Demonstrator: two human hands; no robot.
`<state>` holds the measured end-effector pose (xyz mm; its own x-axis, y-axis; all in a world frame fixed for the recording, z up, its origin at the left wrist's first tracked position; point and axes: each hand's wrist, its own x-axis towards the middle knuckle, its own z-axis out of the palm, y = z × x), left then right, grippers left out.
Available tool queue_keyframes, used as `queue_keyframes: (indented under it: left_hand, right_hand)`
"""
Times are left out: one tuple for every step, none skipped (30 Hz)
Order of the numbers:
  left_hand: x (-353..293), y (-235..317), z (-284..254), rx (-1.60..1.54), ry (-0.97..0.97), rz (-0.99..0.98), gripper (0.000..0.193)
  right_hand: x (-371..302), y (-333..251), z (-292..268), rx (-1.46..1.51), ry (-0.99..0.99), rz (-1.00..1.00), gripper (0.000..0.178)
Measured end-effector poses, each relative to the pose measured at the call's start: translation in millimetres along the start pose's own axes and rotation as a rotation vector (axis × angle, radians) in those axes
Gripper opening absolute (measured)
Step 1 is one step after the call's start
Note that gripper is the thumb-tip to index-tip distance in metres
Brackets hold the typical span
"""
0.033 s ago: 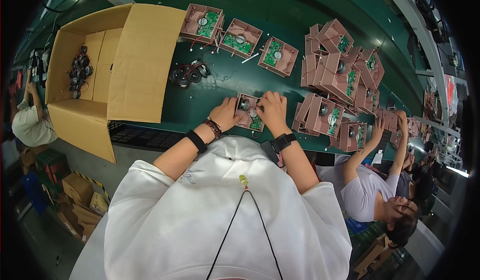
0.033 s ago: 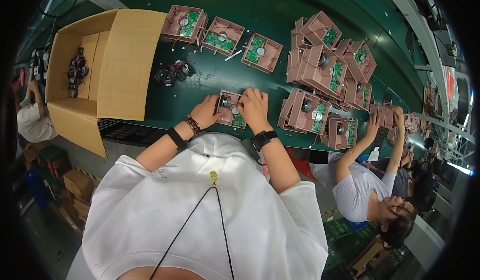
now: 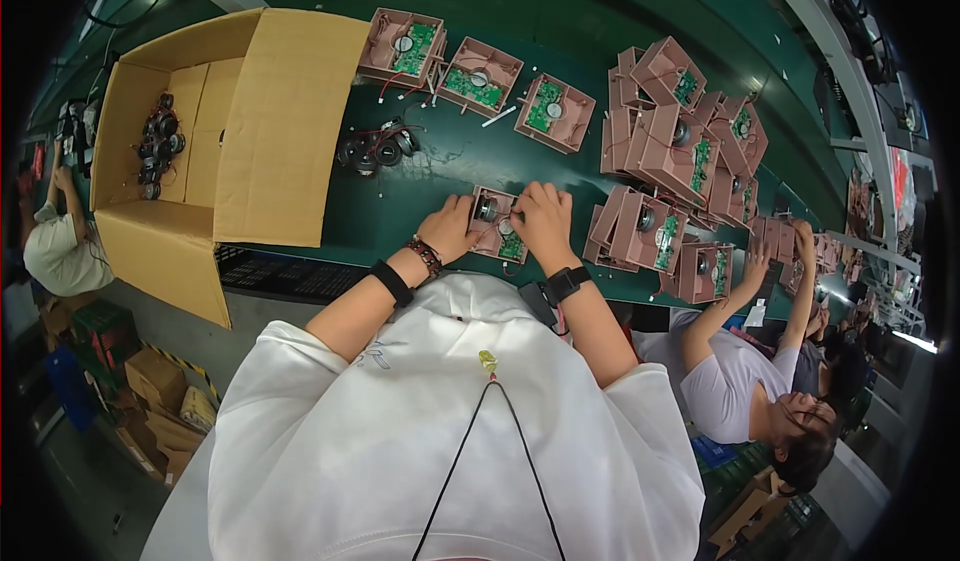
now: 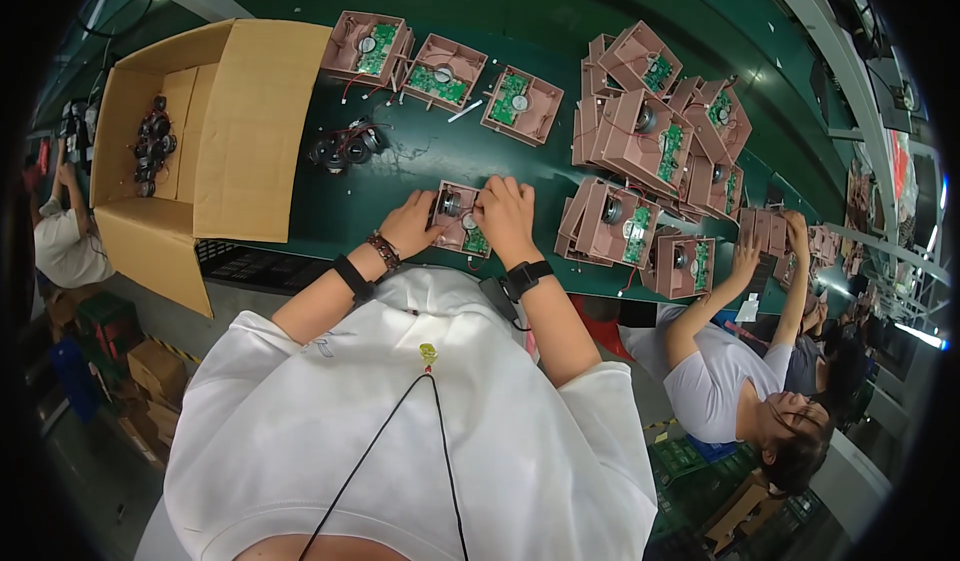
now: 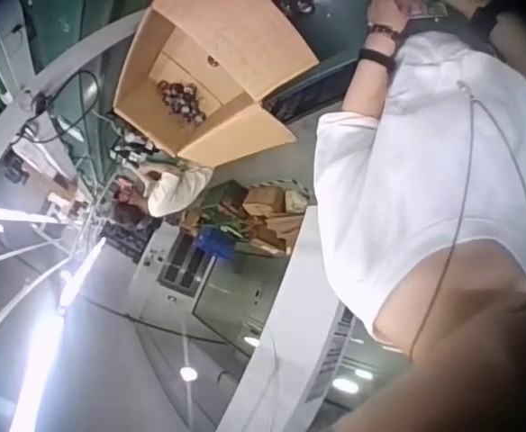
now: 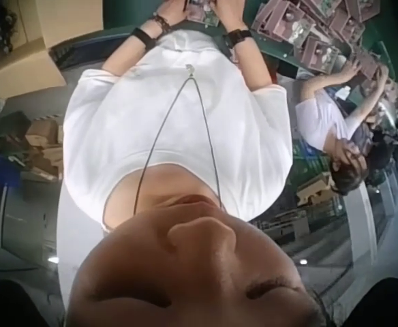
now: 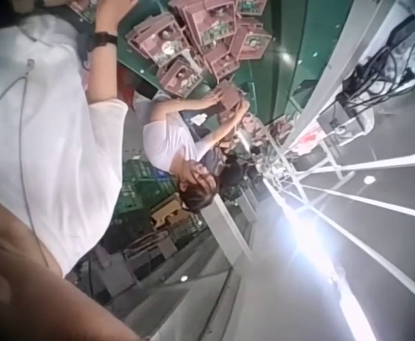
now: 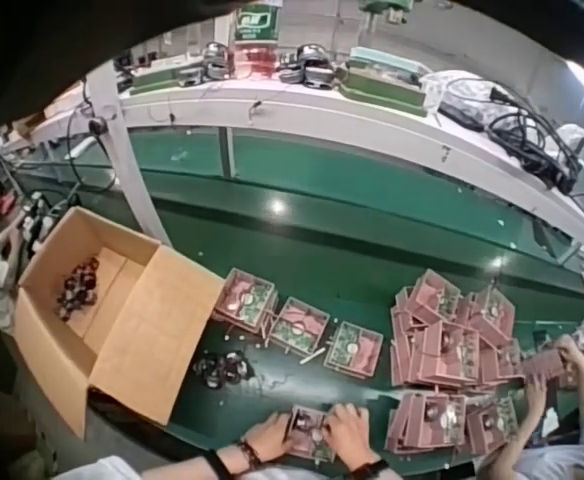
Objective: The person picks up a speaker from a box, places it into a plastic housing, and presses it into position. They then route the speaker wires through the housing, connect the wire terminal to the circuit board, and place the assembled unit onto a stack.
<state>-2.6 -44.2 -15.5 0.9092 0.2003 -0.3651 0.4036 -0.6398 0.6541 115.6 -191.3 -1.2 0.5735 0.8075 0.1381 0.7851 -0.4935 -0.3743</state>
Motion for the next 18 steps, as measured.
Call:
queue_keyframes:
  left_hand:
    - [0, -1, 1, 0.004, 0.000, 0.007, 0.053]
    - [1, -1, -1, 0.008, -0.003, 0.010, 0.053]
    - [1, -1, -3, -0.001, -0.014, 0.016, 0.052]
    - [1, -1, -5, -0.009, -0.025, 0.021, 0.051]
    - [2, 0, -7, -0.018, -0.033, 0.026, 0.050]
    - [2, 0, -8, -0.014, -0.034, 0.028, 0.050]
    - [2, 1, -8, -0.015, -0.039, 0.017, 0.049]
    - [3, 2, -8, -0.016, -0.040, 0.006, 0.047]
    - [5, 3, -9, -0.015, -0.042, -0.003, 0.046]
    - [7, 5, -8, -0.007, -0.039, 0.004, 0.046]
    - [11, 6, -5, 0.006, -0.041, -0.032, 0.046]
    - [14, 8, -2, 0.020, -0.043, -0.064, 0.045]
    - [17, 10, -1, 0.035, -0.044, -0.092, 0.045]
    - [19, 10, 0, 0.049, -0.040, -0.066, 0.045]
    - [22, 9, 0, 0.044, -0.063, -0.109, 0.044]
    - [24, 8, 1, 0.040, -0.087, -0.149, 0.043]
    - [27, 3, 5, 0.052, -0.084, -0.149, 0.042]
    - [27, -2, 7, 0.064, -0.083, -0.149, 0.041]
  right_hand:
    - [1, -1, 0, 0.001, 0.001, 0.005, 0.014]
    - [3, -1, 0, -0.020, -0.019, 0.010, 0.013]
    - [5, -1, 0, -0.040, -0.040, 0.014, 0.012]
    - [6, -1, 1, -0.060, -0.062, 0.019, 0.011]
    - [7, 0, 1, -0.059, -0.058, 0.021, 0.011]
    - [9, 2, 0, -0.051, -0.090, 0.058, 0.010]
    - [10, 3, 0, -0.042, -0.121, 0.096, 0.009]
    - [12, 3, -1, -0.034, -0.150, 0.131, 0.008]
    - [13, 4, -1, -0.033, -0.141, 0.132, 0.008]
    - [14, 6, -2, -0.036, -0.164, 0.146, 0.008]
    - [15, 7, -1, -0.042, -0.183, 0.162, 0.007]
    - [15, 9, -2, -0.048, -0.200, 0.180, 0.006]
    - [13, 8, -2, -0.053, -0.181, 0.188, 0.006]
    - [9, 6, 0, -0.055, -0.167, 0.180, 0.006]
    - [5, 8, 0, -0.063, -0.149, 0.175, 0.005]
    - [2, 8, 3, -0.016, -0.133, 0.157, 0.006]
    - [-2, 7, 3, 0.029, -0.119, 0.143, 0.007]
    - [-6, 3, -1, 0.064, -0.126, 0.140, 0.013]
